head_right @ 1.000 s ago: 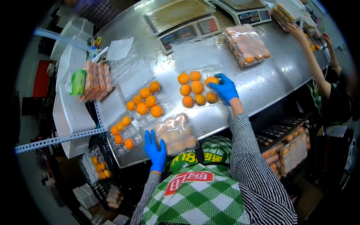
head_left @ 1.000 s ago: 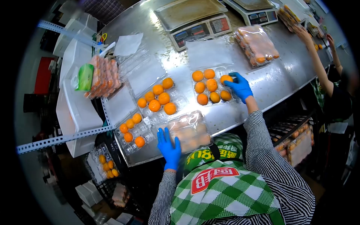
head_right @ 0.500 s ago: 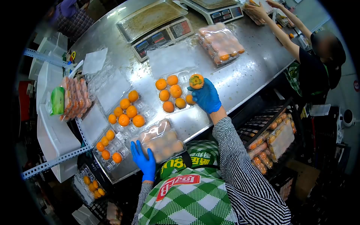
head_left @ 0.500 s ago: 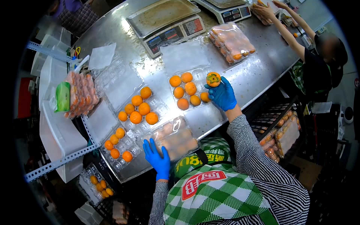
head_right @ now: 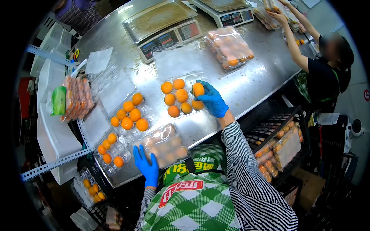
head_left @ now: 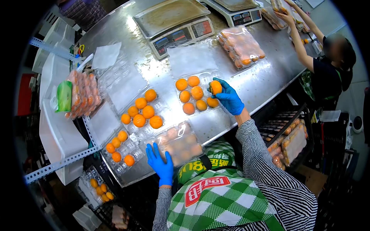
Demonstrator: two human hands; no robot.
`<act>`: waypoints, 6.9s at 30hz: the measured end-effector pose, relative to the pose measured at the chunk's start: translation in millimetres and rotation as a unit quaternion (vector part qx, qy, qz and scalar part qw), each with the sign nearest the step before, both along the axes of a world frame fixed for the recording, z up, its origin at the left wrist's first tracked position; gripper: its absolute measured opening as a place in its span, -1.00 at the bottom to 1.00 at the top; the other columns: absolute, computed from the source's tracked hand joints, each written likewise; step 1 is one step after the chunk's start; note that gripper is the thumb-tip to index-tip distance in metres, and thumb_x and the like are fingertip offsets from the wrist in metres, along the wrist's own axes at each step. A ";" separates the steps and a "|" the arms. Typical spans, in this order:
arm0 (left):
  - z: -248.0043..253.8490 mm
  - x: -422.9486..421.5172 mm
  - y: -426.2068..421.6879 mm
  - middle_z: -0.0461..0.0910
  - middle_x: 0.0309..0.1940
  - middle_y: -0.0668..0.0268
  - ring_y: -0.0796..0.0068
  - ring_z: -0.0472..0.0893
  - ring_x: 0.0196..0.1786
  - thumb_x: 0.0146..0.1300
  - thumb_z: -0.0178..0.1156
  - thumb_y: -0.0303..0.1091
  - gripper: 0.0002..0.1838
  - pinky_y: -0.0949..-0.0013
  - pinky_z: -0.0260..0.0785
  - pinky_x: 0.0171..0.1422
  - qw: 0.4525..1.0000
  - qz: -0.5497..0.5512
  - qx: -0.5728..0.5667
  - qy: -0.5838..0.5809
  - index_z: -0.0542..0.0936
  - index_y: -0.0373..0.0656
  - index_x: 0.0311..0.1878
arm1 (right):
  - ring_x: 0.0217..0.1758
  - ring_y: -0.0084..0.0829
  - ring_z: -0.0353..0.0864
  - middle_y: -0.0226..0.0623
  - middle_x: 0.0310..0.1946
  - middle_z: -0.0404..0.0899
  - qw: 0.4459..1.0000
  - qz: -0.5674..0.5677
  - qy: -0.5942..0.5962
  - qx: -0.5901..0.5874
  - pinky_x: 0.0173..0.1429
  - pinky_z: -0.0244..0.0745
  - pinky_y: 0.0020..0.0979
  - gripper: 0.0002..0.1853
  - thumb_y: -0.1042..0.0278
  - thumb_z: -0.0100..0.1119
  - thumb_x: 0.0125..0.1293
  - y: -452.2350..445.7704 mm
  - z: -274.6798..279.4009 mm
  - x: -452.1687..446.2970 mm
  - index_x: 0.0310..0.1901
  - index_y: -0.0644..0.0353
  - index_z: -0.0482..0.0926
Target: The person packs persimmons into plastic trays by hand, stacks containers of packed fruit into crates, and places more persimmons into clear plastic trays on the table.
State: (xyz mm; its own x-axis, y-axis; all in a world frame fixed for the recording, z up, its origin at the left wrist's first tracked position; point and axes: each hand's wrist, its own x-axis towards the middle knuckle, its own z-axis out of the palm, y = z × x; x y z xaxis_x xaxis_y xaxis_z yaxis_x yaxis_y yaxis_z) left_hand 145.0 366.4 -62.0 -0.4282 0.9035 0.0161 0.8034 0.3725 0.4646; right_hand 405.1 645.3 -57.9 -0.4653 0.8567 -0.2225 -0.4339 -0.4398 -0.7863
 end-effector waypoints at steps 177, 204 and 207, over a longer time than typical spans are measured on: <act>65.9 43.9 83.8 0.23 0.35 0.06 0.15 0.26 0.38 0.18 0.14 -0.60 -0.36 0.17 0.09 0.46 0.852 -0.235 0.197 -0.423 0.25 -0.17 0.36 | 0.31 -0.38 0.34 -0.28 0.27 0.33 0.997 0.014 -0.069 0.039 0.37 0.27 -0.33 -0.27 0.56 0.26 0.15 -152.5 80.3 -72.0 0.36 0.14 0.19; 36.6 68.0 77.0 0.46 0.14 0.12 0.35 0.52 0.11 0.37 0.05 -0.38 -0.54 0.39 0.37 0.19 0.871 0.006 0.027 -0.491 0.31 -0.22 0.31 | 0.09 -0.12 0.46 -0.08 0.06 0.40 0.810 -0.124 -0.466 0.334 0.17 0.42 -0.25 -0.32 0.36 0.41 -0.03 -10.5 14.4 -8.6 0.19 0.14 0.37; 39.5 61.3 65.8 0.51 0.09 0.12 0.37 0.52 0.10 0.33 0.07 -0.45 -0.59 0.38 0.36 0.19 0.909 0.036 0.040 -0.412 0.40 -0.25 0.24 | 0.09 -0.10 0.46 -0.07 0.07 0.38 0.792 -0.068 -0.492 0.355 0.16 0.42 -0.24 -0.32 0.37 0.39 -0.06 33.6 7.7 -11.5 0.19 0.09 0.39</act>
State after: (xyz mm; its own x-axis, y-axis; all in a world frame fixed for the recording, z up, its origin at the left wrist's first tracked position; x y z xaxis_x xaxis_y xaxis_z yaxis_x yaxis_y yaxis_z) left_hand 206.3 432.2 -22.5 -0.3816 0.8830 -0.2733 0.1446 0.3491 0.9259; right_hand 393.6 678.9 -50.1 -0.2585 0.9557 0.1407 0.5368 0.2632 -0.8016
